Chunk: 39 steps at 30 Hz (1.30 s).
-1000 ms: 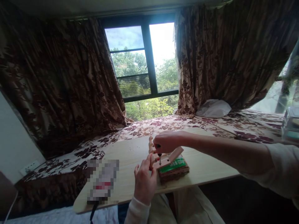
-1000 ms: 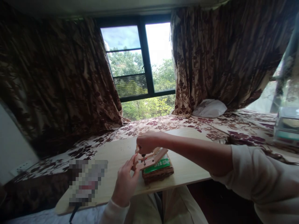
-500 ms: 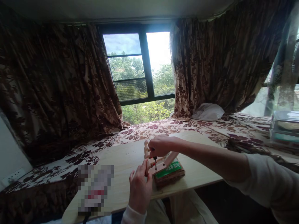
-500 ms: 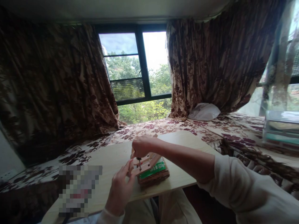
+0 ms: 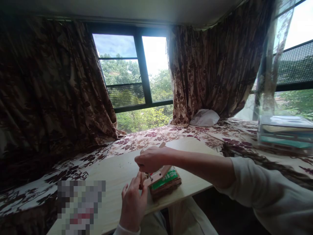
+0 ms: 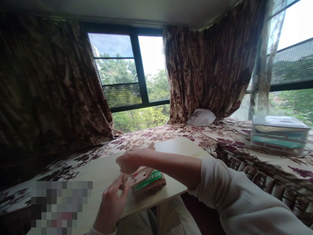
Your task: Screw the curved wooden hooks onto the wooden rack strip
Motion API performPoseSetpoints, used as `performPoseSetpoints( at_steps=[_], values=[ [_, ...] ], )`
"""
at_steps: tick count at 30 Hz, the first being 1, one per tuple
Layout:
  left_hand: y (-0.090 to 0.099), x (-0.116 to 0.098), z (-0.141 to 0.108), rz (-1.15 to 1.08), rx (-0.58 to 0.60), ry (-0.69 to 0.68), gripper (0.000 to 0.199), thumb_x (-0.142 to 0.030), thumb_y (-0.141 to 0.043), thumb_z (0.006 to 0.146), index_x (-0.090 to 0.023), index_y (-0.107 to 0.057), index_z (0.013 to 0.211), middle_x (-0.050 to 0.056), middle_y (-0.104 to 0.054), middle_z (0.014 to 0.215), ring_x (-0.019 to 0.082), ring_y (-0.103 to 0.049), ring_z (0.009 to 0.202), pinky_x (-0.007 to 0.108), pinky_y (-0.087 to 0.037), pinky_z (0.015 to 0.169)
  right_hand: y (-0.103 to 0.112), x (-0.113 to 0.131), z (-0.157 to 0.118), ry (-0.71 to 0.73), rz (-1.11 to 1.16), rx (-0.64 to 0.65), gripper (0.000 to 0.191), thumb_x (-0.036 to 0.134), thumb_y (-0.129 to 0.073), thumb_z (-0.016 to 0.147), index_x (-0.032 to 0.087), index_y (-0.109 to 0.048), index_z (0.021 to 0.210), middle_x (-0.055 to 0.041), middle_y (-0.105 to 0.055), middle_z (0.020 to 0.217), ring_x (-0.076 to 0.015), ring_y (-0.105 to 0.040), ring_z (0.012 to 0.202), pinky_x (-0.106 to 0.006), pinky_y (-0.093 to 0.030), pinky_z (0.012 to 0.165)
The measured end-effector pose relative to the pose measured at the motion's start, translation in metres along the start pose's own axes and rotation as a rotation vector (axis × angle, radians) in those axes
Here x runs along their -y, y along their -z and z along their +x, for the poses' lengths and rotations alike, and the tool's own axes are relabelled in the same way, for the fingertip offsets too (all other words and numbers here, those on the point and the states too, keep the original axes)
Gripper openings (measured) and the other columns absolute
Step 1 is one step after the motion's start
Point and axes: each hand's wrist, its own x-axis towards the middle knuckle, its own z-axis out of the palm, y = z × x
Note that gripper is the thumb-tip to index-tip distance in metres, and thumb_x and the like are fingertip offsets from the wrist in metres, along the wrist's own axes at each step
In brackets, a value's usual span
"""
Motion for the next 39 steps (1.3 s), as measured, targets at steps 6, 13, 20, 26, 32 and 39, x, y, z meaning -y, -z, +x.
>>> performPoseSetpoints(
  at_steps=[6,13,20,26,32,39],
  values=[
    [0.001,0.000,0.000,0.032,0.014,0.000,0.044,-0.021,-0.041,0.078,-0.021,-0.055,0.119,0.007,-0.067,0.113,0.021,-0.064,0.099,0.041,-0.042,0.094,-0.019,-0.005,0.006,-0.175,0.014,-0.018,0.030,0.034,-0.051,0.091,0.015,-0.056,0.114,-0.0082,-0.060,0.110,-0.0185,-0.060,0.092,-0.038,-0.051,0.078],
    [0.004,-0.001,-0.001,0.050,0.040,0.002,0.044,-0.022,-0.040,0.080,-0.021,-0.053,0.122,0.008,-0.065,0.117,0.023,-0.063,0.100,0.045,-0.040,0.094,-0.008,-0.004,0.005,-0.099,-0.053,-0.042,0.024,0.032,-0.049,0.090,0.013,-0.063,0.098,-0.0096,-0.065,0.097,-0.0195,-0.062,0.084,-0.034,-0.049,0.069],
    [0.005,-0.009,-0.002,0.046,0.082,0.013,0.034,-0.021,-0.039,0.083,-0.018,-0.059,0.110,0.008,-0.069,0.097,0.023,-0.063,0.093,0.049,-0.036,0.097,-0.014,0.002,-0.001,0.112,-0.107,-0.125,0.017,0.023,-0.048,0.085,0.016,-0.062,0.091,-0.0099,-0.068,0.086,-0.0210,-0.062,0.081,-0.030,-0.043,0.063],
    [0.004,-0.009,-0.004,0.038,0.085,0.037,0.042,-0.017,-0.040,0.080,-0.017,-0.054,0.119,0.009,-0.068,0.103,0.024,-0.062,0.097,0.048,-0.036,0.097,-0.023,0.008,0.000,-0.089,-0.084,-0.138,0.025,0.027,-0.041,0.093,0.012,-0.061,0.097,-0.0110,-0.066,0.088,-0.0205,-0.063,0.080,-0.032,-0.047,0.067],
    [0.002,-0.008,-0.002,0.049,0.077,0.039,0.048,-0.017,-0.036,0.081,-0.016,-0.051,0.126,0.012,-0.062,0.122,0.024,-0.059,0.109,0.049,-0.033,0.100,-0.022,-0.006,0.003,-0.259,-0.050,-0.028,0.033,0.034,-0.054,0.090,0.016,-0.054,0.117,-0.0083,-0.057,0.115,-0.0190,-0.059,0.095,-0.040,-0.051,0.079],
    [0.004,-0.008,-0.004,0.047,0.087,0.023,0.045,-0.021,-0.038,0.083,-0.018,-0.050,0.127,0.009,-0.063,0.121,0.023,-0.059,0.107,0.048,-0.034,0.100,-0.007,-0.010,-0.011,-0.042,-0.041,-0.015,0.024,0.031,-0.047,0.089,0.014,-0.065,0.089,-0.0100,-0.067,0.087,-0.0192,-0.063,0.077,-0.030,-0.047,0.063]
  ],
)
